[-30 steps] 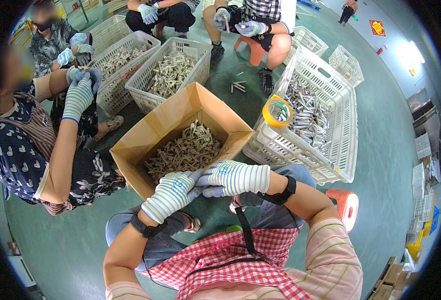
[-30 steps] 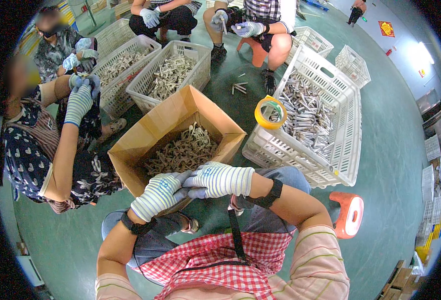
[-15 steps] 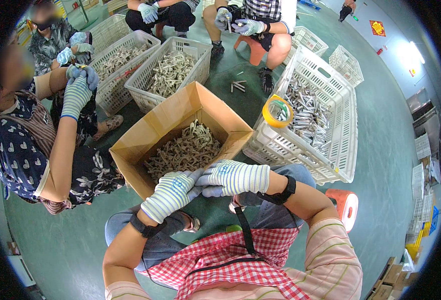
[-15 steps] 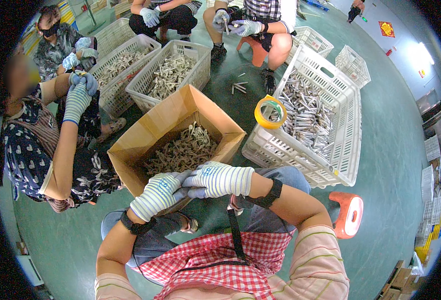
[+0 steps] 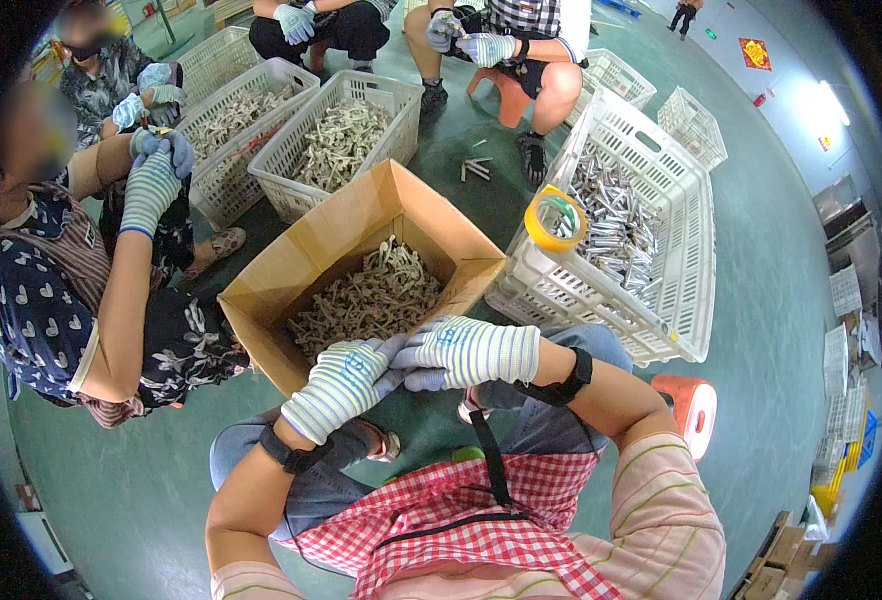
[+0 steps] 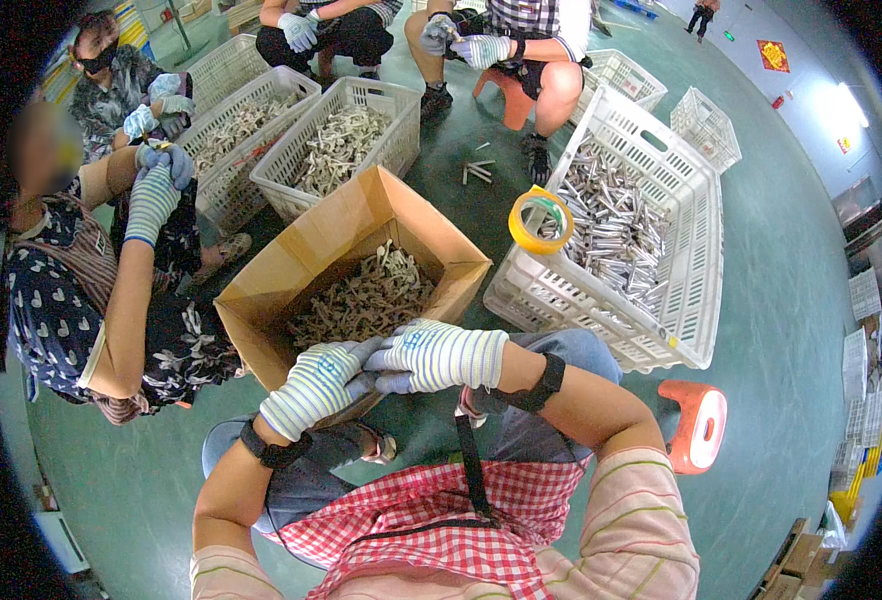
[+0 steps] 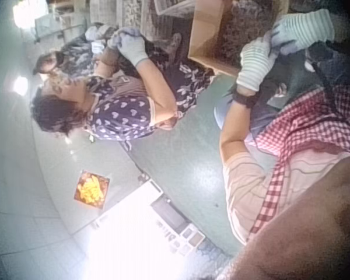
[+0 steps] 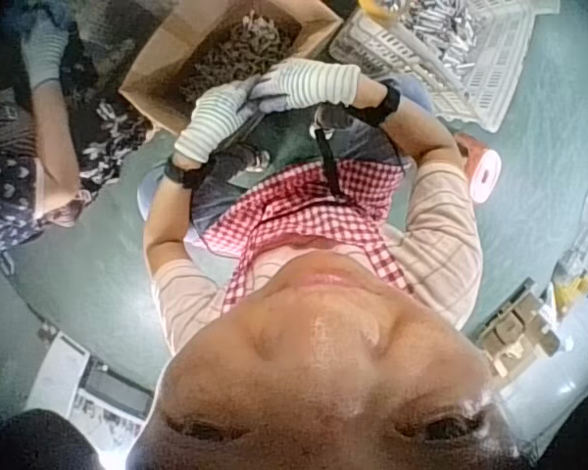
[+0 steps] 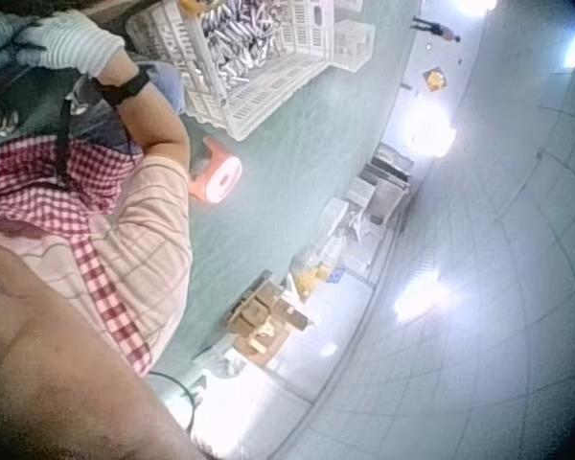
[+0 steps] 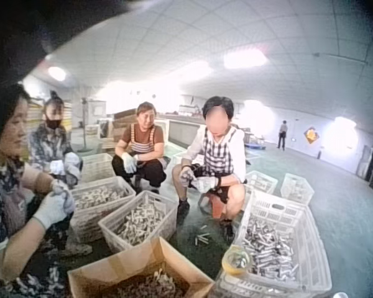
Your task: The person puts a phone into an apron pocket, takes plastic parts from a box and metal tubes from a crate, and attaches the plastic parts onto the metal tubes by hand.
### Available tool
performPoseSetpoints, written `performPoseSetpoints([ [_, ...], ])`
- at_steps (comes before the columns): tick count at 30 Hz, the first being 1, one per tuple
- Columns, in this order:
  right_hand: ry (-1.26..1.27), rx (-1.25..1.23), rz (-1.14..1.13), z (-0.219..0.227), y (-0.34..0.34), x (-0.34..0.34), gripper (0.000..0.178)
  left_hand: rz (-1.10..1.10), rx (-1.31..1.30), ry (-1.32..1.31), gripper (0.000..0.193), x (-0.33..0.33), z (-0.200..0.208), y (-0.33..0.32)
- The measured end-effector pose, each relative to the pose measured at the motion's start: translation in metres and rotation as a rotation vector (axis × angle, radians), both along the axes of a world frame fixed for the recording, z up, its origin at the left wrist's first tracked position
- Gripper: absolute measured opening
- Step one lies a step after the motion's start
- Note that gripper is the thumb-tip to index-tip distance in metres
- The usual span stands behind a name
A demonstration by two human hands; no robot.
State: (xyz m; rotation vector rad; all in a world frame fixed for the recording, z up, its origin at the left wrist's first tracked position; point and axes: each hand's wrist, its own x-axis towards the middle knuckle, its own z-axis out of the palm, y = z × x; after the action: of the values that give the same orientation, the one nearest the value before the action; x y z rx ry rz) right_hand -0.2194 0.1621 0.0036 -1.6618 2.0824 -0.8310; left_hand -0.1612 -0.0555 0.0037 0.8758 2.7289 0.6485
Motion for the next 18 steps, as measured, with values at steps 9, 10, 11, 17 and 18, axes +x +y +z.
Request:
performPoseSetpoints([
  [9,0.003,0.043,0.007,0.0025,-0.0002,-0.0003,0.038,-0.003,0.002,-0.001,0.052,0.0005,-0.0023,-0.0004],
  [10,0.006,0.047,0.008,0.0018,-0.0001,-0.0003,0.038,-0.008,0.01,0.01,0.052,0.0007,-0.0033,-0.0005],
  [11,0.007,0.047,0.008,0.0015,0.0,-0.0001,0.038,-0.008,0.01,0.01,0.052,0.0008,-0.0034,-0.0004],
  [17,-0.009,0.063,0.01,0.0045,-0.0006,-0.0002,0.038,-0.002,-0.009,-0.009,0.051,0.0004,0.002,0.0005],
  [18,-0.006,0.059,0.009,0.0036,-0.0006,0.0,0.038,0.001,-0.005,-0.006,0.051,0.001,0.0013,0.0004],
])
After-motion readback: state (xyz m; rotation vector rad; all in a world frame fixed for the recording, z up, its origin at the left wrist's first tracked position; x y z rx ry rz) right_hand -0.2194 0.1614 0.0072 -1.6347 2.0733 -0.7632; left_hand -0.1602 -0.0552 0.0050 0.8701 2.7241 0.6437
